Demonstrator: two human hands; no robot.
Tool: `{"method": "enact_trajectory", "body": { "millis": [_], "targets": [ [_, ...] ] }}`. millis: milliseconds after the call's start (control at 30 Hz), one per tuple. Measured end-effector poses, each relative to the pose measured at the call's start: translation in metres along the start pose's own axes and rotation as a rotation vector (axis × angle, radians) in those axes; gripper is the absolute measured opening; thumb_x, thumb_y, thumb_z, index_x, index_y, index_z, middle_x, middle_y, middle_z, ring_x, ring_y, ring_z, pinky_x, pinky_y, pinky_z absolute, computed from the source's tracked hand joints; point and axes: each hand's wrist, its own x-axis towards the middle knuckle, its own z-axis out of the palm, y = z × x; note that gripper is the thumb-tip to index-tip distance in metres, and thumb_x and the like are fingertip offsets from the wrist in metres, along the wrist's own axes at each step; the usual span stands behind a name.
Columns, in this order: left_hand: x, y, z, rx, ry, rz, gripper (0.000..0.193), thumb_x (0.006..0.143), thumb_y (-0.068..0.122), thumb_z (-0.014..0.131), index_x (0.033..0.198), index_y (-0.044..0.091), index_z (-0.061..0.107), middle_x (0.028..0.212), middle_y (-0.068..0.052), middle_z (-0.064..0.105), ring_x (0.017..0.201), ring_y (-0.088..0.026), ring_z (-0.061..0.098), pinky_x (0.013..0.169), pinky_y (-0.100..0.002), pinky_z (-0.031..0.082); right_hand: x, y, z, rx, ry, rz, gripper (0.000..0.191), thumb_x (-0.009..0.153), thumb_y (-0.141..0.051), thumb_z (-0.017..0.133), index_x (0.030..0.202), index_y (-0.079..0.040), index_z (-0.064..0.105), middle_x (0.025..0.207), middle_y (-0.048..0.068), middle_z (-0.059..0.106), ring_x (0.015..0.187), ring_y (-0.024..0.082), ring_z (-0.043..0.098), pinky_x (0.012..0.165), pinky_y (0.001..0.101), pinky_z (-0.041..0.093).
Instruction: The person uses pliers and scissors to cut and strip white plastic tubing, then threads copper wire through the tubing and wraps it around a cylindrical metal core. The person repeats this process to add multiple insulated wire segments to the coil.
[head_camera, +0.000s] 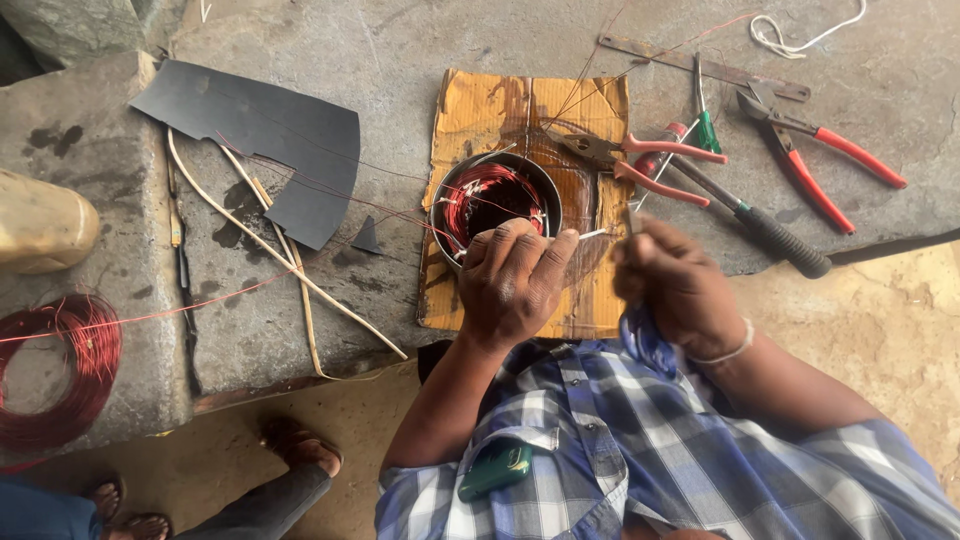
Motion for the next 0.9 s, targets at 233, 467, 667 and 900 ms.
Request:
{"method": "enact_trajectory", "body": {
  "millis": [233,467,667,900],
  "targets": [
    [-0.001,0.004,-0.007,-0.127,0.004,-0.085,0.027,0.083,0.007,0.073,0.108,0.012,0.078,0.092,-0.001,0.068,0.103,-0.023,0.066,0.088,-0.039,0.049,0.011,-0.043,-0.003,-1.094,-0.410,-0.583,0.045,0.093,-0.011,0.077,0.136,-0.004,0.064,0.104,0.011,0.076,0.089,0.016,0.072,0.079,0.0330,0.058],
    [-0.002,0.012,-0.011,-0.135,0.017,-0.107,0.025,0.082,0.006,0.076,0.106,0.012,0.077,0.096,-0.002,0.069,0.104,-0.024,0.066,0.088,-0.039,0.049,0.035,-0.064,0.024,-1.283,-0.674,-0.834,0.036,0.085,-0.006,0.078,0.120,-0.008,0.073,0.097,0.007,0.076,0.077,0.019,0.066,0.092,0.0431,0.053],
    [-0.005,0.018,-0.010,-0.117,0.004,-0.103,0.025,0.080,0.007,0.075,0.105,0.013,0.076,0.096,-0.002,0.069,0.105,-0.025,0.066,0.089,-0.041,0.048,0.027,-0.079,0.026,-1.405,-0.757,-0.974,0.035,0.081,-0.001,0.076,0.116,-0.011,0.075,0.104,0.008,0.077,0.075,0.020,0.063,0.077,0.0359,0.054],
    [-0.007,0.021,-0.011,-0.134,0.017,-0.109,0.022,0.081,0.011,0.076,0.102,0.014,0.076,0.095,0.001,0.069,0.107,-0.024,0.065,0.090,-0.040,0.048,0.023,-0.091,0.031,-1.501,-0.858,-1.037,0.029,0.086,-0.010,0.079,0.115,-0.013,0.077,0.104,0.004,0.078,0.081,0.016,0.069,0.070,0.0300,0.053]
  ]
}}
